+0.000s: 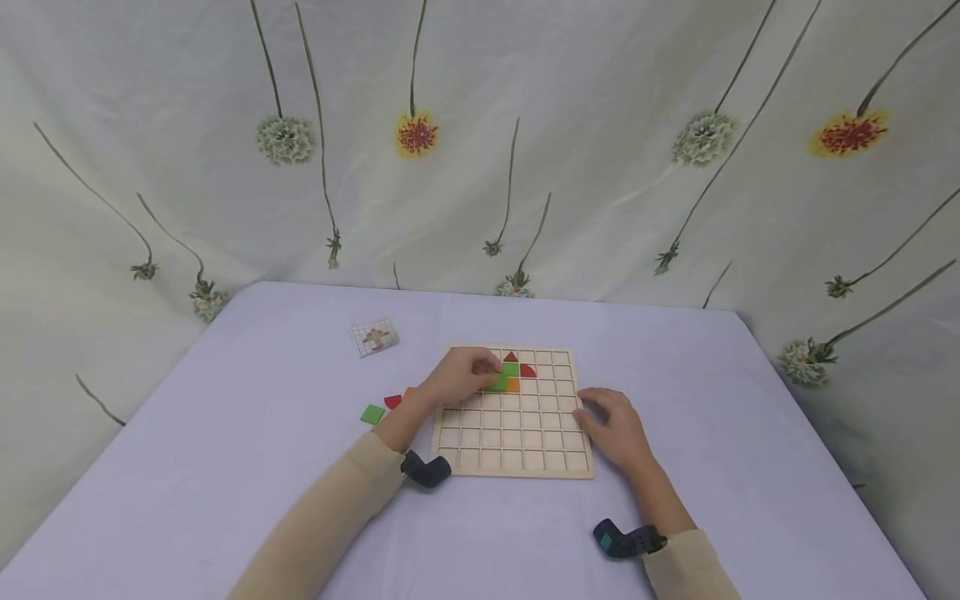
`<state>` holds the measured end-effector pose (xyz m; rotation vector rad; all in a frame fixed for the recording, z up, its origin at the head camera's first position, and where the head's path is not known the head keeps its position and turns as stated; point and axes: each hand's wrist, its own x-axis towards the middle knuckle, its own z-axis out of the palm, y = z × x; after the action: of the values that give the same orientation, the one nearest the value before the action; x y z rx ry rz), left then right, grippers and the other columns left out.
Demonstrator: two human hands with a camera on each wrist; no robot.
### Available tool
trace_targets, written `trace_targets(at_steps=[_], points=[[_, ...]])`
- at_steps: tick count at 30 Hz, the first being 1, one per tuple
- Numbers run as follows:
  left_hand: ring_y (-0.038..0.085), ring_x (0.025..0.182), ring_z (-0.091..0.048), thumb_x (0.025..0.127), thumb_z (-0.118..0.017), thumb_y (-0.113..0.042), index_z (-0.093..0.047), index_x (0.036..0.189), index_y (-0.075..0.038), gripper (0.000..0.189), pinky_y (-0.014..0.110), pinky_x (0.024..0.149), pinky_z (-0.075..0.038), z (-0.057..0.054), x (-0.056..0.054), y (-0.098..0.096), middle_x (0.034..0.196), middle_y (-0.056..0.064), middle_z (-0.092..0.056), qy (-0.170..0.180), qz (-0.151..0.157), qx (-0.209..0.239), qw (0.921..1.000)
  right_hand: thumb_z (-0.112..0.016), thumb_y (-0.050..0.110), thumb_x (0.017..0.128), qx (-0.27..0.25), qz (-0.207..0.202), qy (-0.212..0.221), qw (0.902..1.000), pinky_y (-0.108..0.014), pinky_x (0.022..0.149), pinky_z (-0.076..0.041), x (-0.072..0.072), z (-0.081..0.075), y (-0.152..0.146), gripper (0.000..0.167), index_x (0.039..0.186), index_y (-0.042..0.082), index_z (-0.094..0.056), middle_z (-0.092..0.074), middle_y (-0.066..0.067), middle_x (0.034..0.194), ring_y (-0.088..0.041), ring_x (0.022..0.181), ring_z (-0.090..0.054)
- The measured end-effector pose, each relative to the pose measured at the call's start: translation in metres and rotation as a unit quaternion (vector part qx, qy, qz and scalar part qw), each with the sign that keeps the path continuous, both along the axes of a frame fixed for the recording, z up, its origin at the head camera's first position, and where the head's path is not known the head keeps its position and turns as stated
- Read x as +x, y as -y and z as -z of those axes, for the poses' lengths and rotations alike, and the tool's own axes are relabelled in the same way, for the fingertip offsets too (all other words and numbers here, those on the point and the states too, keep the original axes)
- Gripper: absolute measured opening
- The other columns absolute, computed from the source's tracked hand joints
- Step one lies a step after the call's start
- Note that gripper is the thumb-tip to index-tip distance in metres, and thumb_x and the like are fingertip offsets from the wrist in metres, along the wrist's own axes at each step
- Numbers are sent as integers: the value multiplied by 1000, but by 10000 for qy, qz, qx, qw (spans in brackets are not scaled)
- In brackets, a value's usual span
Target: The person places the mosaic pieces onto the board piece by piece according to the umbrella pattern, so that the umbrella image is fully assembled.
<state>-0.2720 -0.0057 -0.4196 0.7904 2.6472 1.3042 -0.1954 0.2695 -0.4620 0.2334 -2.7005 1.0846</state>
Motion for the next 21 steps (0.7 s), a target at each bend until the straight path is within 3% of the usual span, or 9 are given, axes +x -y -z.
trace_targets(at_steps=[12,21], points=[[9,79,-57,90,-70,-10,-70,96,-11,6,24,74,-45,2,-1,-25,86,-4,-65,-90,136,-219,9996,-68,16,91,8,-3,21,10000,-58,104,-31,0,0,-1,36,121,-3,-64,-57,-25,129,-43,126,-44],[9,83,-58,91,-64,-5,-70,95,-12,10,24,77,-45,-6,-2,-42,89,-3,-66,-27,241,-450,9987,-68,15,91,37,13,33,10000,-58,104,-32,-1,0,0,36,121,-4,-63,-57,-26,128,-43,126,-44]])
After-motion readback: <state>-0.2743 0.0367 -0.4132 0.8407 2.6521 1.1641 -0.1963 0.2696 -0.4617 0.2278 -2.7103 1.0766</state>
